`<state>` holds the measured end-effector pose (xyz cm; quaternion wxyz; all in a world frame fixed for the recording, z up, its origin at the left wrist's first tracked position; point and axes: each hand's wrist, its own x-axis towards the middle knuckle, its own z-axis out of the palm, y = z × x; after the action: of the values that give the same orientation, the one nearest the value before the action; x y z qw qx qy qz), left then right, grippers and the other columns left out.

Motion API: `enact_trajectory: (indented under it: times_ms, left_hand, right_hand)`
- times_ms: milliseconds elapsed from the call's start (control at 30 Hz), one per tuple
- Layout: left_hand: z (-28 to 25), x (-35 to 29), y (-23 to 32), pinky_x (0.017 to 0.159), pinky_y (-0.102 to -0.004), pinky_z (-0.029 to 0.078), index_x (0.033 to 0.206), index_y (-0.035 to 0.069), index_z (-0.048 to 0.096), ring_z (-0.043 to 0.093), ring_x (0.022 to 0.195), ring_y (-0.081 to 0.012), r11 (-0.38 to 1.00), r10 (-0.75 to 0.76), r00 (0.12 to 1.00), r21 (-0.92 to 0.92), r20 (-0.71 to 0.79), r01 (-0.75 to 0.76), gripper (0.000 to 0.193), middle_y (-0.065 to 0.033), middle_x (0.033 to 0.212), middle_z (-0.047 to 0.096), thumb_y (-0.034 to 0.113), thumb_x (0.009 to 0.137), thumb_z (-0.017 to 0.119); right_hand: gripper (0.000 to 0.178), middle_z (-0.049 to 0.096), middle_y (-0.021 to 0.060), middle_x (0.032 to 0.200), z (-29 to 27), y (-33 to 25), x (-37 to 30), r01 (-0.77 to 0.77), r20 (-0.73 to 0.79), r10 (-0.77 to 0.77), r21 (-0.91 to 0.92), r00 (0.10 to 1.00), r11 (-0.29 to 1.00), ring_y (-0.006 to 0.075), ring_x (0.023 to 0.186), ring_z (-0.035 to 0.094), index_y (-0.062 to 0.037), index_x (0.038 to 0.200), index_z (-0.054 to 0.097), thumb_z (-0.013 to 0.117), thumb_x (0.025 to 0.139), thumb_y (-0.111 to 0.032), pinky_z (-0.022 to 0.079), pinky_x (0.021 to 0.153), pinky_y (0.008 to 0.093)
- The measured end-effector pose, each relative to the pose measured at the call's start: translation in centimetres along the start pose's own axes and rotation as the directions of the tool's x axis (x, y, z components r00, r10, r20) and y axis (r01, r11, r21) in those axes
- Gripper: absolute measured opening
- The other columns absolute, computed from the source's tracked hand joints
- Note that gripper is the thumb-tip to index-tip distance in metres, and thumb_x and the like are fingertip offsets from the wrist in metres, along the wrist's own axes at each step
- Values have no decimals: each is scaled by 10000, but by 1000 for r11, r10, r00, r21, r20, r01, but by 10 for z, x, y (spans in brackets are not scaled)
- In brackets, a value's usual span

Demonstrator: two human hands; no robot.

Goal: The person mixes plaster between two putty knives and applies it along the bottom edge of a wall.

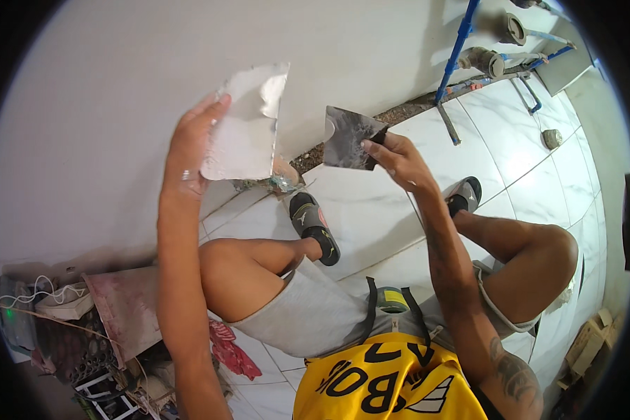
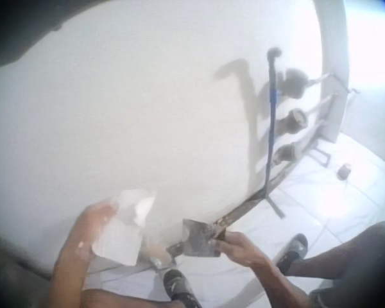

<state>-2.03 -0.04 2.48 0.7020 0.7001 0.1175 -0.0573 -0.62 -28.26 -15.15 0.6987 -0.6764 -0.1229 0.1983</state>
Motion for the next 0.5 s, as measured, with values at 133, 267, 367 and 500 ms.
enact_trajectory:
  times_ms: [133, 267, 367, 500]
  left_hand:
    - [5, -17, 26, 812, -263, 508, 1249, -54, 514, 637, 954, -172, 997, 71, 997, -27, 32, -71, 433, -120, 1111, 625, 221, 917, 556]
    - [6, -17, 7, 949, -264, 419, 1308, -74, 460, 571, 1091, -180, 982, 185, 980, -12, -71, -186, 490, -144, 1202, 586, 208, 918, 552]
    - [-21, -20, -5, 1004, -272, 368, 1337, -89, 422, 533, 1145, -184, 988, 152, 984, 43, -96, -149, 532, -157, 1249, 558, 205, 914, 553]
    - [-59, -17, -15, 1074, -306, 282, 1366, -132, 352, 453, 1239, -214, 974, 154, 988, 170, -26, -148, 594, -185, 1348, 477, 211, 923, 548]
  right_hand:
    - [275, 613, 97, 1056, 28, 65, 24, -90, 21, 107, 704, 994, 704, 198, 945, 618, 68, 1123, 556, 537, 932, -128, 505, 853, 364]
    - [234, 623, 96, 1028, 45, 150, 36, -205, -62, 379, 756, 923, 622, 217, 929, 630, -3, 1113, 555, 548, 915, -128, 538, 822, 412]
    - [228, 622, 106, 1007, 69, 176, 43, -265, -68, 465, 745, 883, 612, 236, 901, 637, 7, 1095, 554, 548, 905, -117, 555, 788, 430]
    - [193, 616, 117, 933, 96, 227, 73, -225, -109, 505, 801, 856, 554, 268, 830, 643, 33, 1044, 551, 549, 875, -60, 564, 777, 458]
